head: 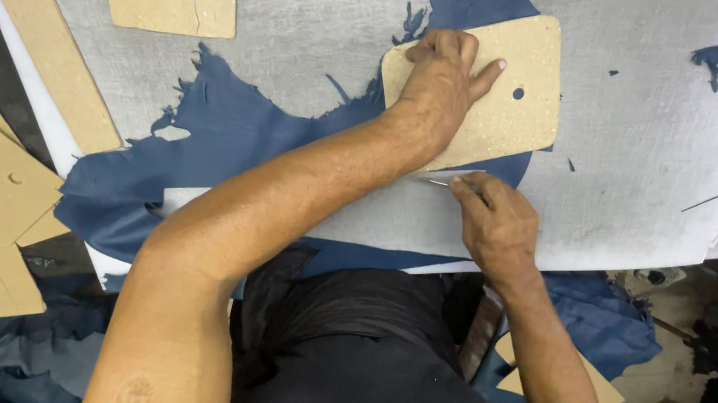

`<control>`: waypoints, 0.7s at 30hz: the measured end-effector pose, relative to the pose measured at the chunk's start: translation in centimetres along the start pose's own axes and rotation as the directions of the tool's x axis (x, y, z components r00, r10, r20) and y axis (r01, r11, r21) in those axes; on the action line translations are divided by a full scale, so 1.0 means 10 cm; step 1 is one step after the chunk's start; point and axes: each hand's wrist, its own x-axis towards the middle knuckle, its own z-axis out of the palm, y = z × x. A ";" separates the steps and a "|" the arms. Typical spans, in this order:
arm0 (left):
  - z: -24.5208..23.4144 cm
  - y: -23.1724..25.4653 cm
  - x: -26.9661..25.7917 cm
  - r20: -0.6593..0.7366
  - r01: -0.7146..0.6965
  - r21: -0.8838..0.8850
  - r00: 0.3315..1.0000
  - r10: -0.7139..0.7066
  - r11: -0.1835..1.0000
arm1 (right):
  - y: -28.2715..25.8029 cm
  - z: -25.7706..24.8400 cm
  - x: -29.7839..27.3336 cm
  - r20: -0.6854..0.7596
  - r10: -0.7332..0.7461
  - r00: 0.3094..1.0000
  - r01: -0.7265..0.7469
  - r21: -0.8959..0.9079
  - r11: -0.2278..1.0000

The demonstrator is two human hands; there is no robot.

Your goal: The person uses a cardboard pattern and a rotary cutter to cut shapes from a blue fabric sheet on a table. They repeatedly place the pattern, cut around it, remove the cut piece, and reposition the fabric to continue cutting.

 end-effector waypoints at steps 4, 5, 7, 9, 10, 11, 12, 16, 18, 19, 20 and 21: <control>0.09 0.12 0.04 -0.011 0.049 -0.052 0.999 -0.050 0.997 | 0.24 0.10 0.14 0.151 -0.266 0.952 0.272 -0.021 0.962; 0.11 0.11 0.07 -0.028 0.070 -0.061 0.997 -0.072 0.996 | 0.29 0.14 0.18 0.158 -0.305 0.939 0.312 -0.021 0.950; 0.13 0.09 0.09 -0.057 0.112 -0.068 0.992 -0.116 0.991 | 0.34 0.19 0.22 0.194 -0.357 0.914 0.367 -0.019 0.930; 0.14 0.10 0.06 -0.089 0.145 -0.063 0.985 -0.150 0.987 | 0.40 0.20 0.23 0.248 -0.371 0.895 0.390 -0.027 0.921; 0.12 0.11 0.05 -0.082 0.152 -0.071 0.984 -0.157 0.986 | 0.45 0.19 0.23 0.263 -0.387 0.884 0.403 -0.006 0.915; 0.09 0.11 0.05 -0.081 0.156 -0.079 0.983 -0.162 0.985 | 0.53 0.15 0.25 0.278 -0.399 0.874 0.413 0.009 0.910; 0.06 0.11 0.06 -0.080 0.160 -0.087 0.983 -0.167 0.983 | 0.64 0.09 0.27 0.293 -0.411 0.863 0.423 0.024 0.906; 0.01 0.09 0.04 0.003 0.144 -0.072 0.990 -0.144 0.987 | 1.27 -0.21 0.31 0.355 -0.409 0.841 0.448 -0.033 0.893; 0.02 0.12 -0.01 0.026 0.153 -0.082 0.988 -0.152 0.985 | 1.61 -0.35 0.28 0.411 -0.415 0.812 0.478 -0.061 0.876; 0.01 0.13 -0.01 0.013 0.162 -0.071 0.987 -0.161 0.984 | 1.76 -0.40 0.27 0.418 -0.423 0.804 0.488 -0.057 0.871; -0.01 0.13 -0.01 0.001 0.170 -0.059 0.985 -0.170 0.984 | 1.88 -0.45 0.27 0.424 -0.432 0.796 0.498 -0.054 0.865; -0.03 0.11 0.01 -0.017 0.179 -0.046 0.983 -0.180 0.983 | 1.99 -0.49 0.33 0.429 -0.439 0.790 0.508 -0.056 0.860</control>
